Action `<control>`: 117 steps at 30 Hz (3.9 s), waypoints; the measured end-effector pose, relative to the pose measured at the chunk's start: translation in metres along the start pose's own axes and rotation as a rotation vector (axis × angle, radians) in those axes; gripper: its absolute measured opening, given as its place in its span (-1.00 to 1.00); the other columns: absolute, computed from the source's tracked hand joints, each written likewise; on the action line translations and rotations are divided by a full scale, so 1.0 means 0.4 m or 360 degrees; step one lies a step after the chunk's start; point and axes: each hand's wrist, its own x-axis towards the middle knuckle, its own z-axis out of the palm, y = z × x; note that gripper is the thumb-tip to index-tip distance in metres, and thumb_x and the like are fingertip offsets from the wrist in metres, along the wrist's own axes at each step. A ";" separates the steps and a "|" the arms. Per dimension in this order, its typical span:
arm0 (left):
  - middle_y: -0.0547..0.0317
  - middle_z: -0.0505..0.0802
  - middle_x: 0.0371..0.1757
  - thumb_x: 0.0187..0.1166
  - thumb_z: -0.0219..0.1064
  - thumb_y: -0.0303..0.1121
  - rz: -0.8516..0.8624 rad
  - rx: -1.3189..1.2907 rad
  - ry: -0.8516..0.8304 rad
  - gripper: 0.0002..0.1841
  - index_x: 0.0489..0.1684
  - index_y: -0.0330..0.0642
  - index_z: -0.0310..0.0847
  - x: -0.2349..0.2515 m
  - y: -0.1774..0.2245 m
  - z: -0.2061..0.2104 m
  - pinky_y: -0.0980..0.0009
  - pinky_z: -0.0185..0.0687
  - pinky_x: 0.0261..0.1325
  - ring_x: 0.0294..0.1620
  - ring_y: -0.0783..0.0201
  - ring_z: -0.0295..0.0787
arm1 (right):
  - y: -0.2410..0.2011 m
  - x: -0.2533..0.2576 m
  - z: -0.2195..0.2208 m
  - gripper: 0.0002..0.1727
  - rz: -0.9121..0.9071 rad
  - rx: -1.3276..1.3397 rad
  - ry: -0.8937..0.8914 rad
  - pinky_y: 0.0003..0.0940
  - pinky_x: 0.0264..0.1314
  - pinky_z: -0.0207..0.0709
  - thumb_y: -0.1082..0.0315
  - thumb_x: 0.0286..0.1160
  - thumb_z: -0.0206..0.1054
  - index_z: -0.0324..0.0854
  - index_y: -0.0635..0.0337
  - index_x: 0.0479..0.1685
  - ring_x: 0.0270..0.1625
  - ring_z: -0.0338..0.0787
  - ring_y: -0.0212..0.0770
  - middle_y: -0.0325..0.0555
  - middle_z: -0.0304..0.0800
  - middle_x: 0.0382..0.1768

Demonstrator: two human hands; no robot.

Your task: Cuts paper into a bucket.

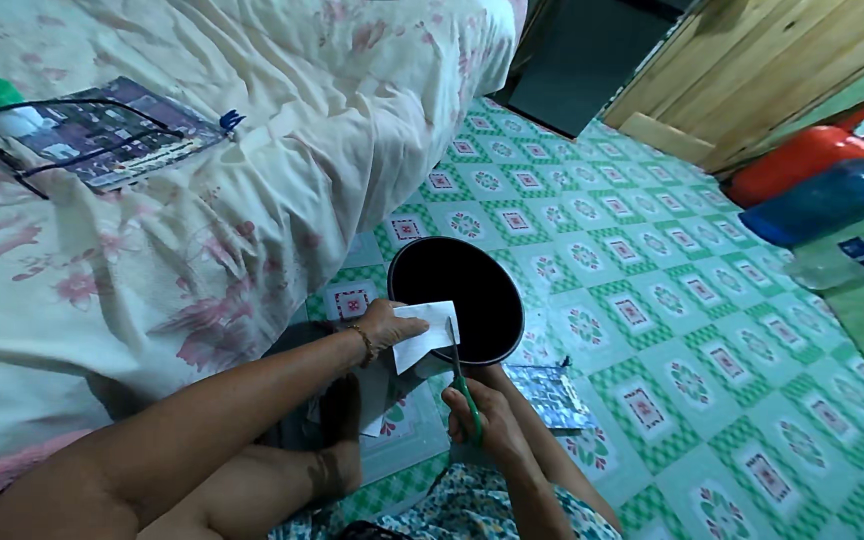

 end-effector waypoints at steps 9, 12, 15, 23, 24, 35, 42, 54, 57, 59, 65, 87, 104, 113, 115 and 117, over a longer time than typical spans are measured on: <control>0.03 0.79 -0.17 0.60 0.42 -0.47 -0.0041 0.0130 -0.0088 -0.76 0.09 -0.45 0.64 -0.005 0.005 0.005 0.47 0.64 -0.01 -0.24 0.42 0.70 | -0.010 0.009 0.007 -0.66 0.0024 -0.0057 -0.0057 -0.60 -0.42 0.57 0.15 0.76 0.07 0.55 0.28 -0.11 -0.59 0.66 -0.53 -0.41 0.67 -0.64; 0.01 0.79 -0.14 0.61 0.42 -0.46 -0.0051 0.0135 -0.0077 -0.74 0.13 -0.45 0.64 -0.004 0.006 0.005 0.46 0.64 0.02 -0.22 0.41 0.69 | -0.002 0.006 0.008 -0.71 -0.0003 0.0011 -0.0004 -0.63 -0.49 0.53 0.19 0.73 0.13 0.56 0.24 -0.19 -0.65 0.62 -0.55 -0.44 0.62 -0.71; 0.03 0.78 -0.16 0.60 0.42 -0.48 -0.0058 0.0114 -0.0065 -0.76 0.10 -0.46 0.64 -0.006 0.006 0.006 0.47 0.64 0.00 -0.23 0.41 0.69 | 0.005 0.006 0.012 -0.75 -0.0003 0.0078 0.0023 -0.65 -0.54 0.51 0.21 0.71 0.17 0.56 0.21 -0.24 -0.69 0.60 -0.57 -0.45 0.61 -0.74; 0.04 0.77 -0.18 0.60 0.42 -0.47 -0.0067 0.0148 -0.0115 -0.75 0.10 -0.46 0.62 -0.003 0.010 0.002 0.48 0.63 -0.03 -0.26 0.43 0.68 | -0.015 0.022 0.007 -0.73 0.0015 0.0083 0.0013 -0.63 -0.51 0.54 0.25 0.76 0.10 0.56 0.26 -0.20 -0.67 0.61 -0.55 -0.42 0.61 -0.73; 0.04 0.77 -0.19 0.59 0.42 -0.47 -0.0061 0.0135 -0.0106 -0.75 0.09 -0.46 0.63 -0.002 0.010 0.002 0.49 0.64 -0.03 -0.26 0.43 0.68 | -0.015 0.024 0.008 -0.74 0.0008 0.0106 0.0030 -0.64 -0.53 0.52 0.26 0.75 0.11 0.56 0.25 -0.23 -0.69 0.60 -0.55 -0.43 0.59 -0.74; -0.11 0.75 -0.04 0.60 0.39 -0.53 -0.0142 0.0092 -0.0008 -0.66 0.29 -0.46 0.55 0.005 0.007 -0.002 0.40 0.62 0.01 -0.17 0.30 0.68 | -0.001 0.045 0.003 -0.68 0.0070 0.0458 -0.0015 -0.63 -0.51 0.59 0.31 0.83 -0.07 0.55 0.24 -0.23 -0.67 0.65 -0.51 -0.38 0.63 -0.73; -0.07 0.77 -0.10 0.59 0.38 -0.52 -0.0114 -0.0016 0.0158 -0.66 0.29 -0.39 0.55 -0.013 0.035 -0.014 0.39 0.64 -0.10 -0.25 0.30 0.69 | 0.099 -0.014 -0.059 -0.53 0.0097 0.0261 -0.0374 -0.57 -0.23 0.64 0.04 0.51 0.22 0.44 0.25 0.16 -0.34 0.75 -0.50 -0.42 0.75 -0.34; 0.03 0.79 -0.15 0.65 0.33 -0.47 -0.0028 0.0037 0.0507 -0.70 0.26 -0.41 0.53 -0.023 -0.003 -0.046 0.41 0.73 -0.06 -0.24 0.37 0.75 | 0.337 -0.138 -0.255 0.31 0.0239 0.0083 -0.0514 -0.29 0.19 0.66 -0.42 -0.04 0.50 0.12 0.29 0.73 0.18 0.74 -0.28 -0.08 0.68 0.28; 0.09 0.80 -0.21 0.65 0.31 -0.47 0.0013 -0.0082 0.0631 -0.70 0.28 -0.36 0.52 -0.032 0.015 -0.038 0.45 0.74 -0.16 -0.30 0.39 0.77 | 0.383 -0.141 -0.275 -0.05 0.0221 0.0509 -0.0387 -0.45 -0.26 0.74 -0.32 0.18 0.46 0.37 0.18 0.47 -0.22 0.85 -0.37 -0.32 0.87 -0.13; 0.11 0.81 -0.24 0.65 0.32 -0.47 0.0044 -0.0116 0.0665 -0.72 0.26 -0.33 0.52 -0.040 0.037 -0.023 0.46 0.75 -0.21 -0.33 0.40 0.78 | 0.398 -0.131 -0.275 -0.27 0.0168 0.0747 -0.0361 -0.49 -0.32 0.72 -0.22 0.41 0.37 0.40 0.13 0.39 -0.33 0.84 -0.38 -0.32 0.89 -0.22; 0.06 0.78 -0.16 0.67 0.31 -0.44 0.0116 -0.0144 0.0610 -0.69 0.30 -0.34 0.49 -0.035 0.080 0.048 0.38 0.74 -0.13 -0.26 0.34 0.75 | 0.402 -0.134 -0.255 -0.34 0.0041 0.0822 -0.0302 -0.52 -0.27 0.71 -0.16 0.53 0.29 0.38 0.14 0.42 -0.33 0.82 -0.43 -0.37 0.87 -0.23; -0.01 0.82 -0.19 0.56 0.41 -0.56 0.0425 -0.0141 0.0072 -0.78 0.03 -0.54 0.64 -0.010 -0.018 0.097 0.47 0.69 0.03 -0.22 0.44 0.74 | 0.147 -0.282 -0.187 -0.65 -0.0028 0.1014 0.0829 -0.54 -0.29 0.72 0.29 0.83 -0.20 0.48 0.11 0.25 -0.39 0.81 -0.47 -0.40 0.87 -0.35; 0.40 0.82 -0.41 0.48 0.41 -0.53 0.1109 0.0182 -0.0166 -0.90 -0.25 -0.45 0.71 0.030 -0.038 0.060 0.71 0.68 -0.14 -0.36 0.75 0.72 | -0.144 -0.505 -0.229 -0.55 -0.0452 0.0551 0.1293 -0.58 -0.28 0.73 -0.07 0.54 0.36 0.61 -0.03 0.26 -0.40 0.80 -0.47 -0.41 0.84 -0.36; 0.36 0.83 -0.42 0.55 0.32 -0.61 0.0814 -0.0350 -0.0135 -0.93 -0.14 -0.44 0.65 0.108 0.065 0.091 0.60 0.77 -0.20 -0.40 0.61 0.78 | -0.242 -0.322 -0.154 -0.63 -0.0262 0.0373 0.0949 -0.57 -0.11 0.75 0.33 0.46 0.36 0.52 0.07 0.25 -0.24 0.85 -0.50 -0.48 0.84 -0.27; 0.37 0.84 -0.41 0.53 0.32 -0.62 0.0842 -0.0386 -0.0157 -0.92 -0.13 -0.45 0.65 0.107 0.060 0.072 0.60 0.78 -0.19 -0.38 0.62 0.79 | -0.244 -0.280 -0.114 -0.61 -0.0134 0.0352 0.0915 -0.55 -0.14 0.74 0.40 0.44 0.34 0.48 0.16 0.26 -0.26 0.84 -0.50 -0.48 0.81 -0.29; 0.36 0.84 -0.38 0.53 0.30 -0.62 0.0822 -0.0451 -0.0135 -0.88 -0.07 -0.46 0.63 0.111 0.059 0.038 0.60 0.78 -0.16 -0.35 0.61 0.81 | -0.259 -0.242 -0.074 -0.57 -0.0043 0.0221 0.0894 -0.56 -0.19 0.72 0.43 0.42 0.34 0.46 0.24 0.29 -0.30 0.80 -0.52 -0.47 0.76 -0.32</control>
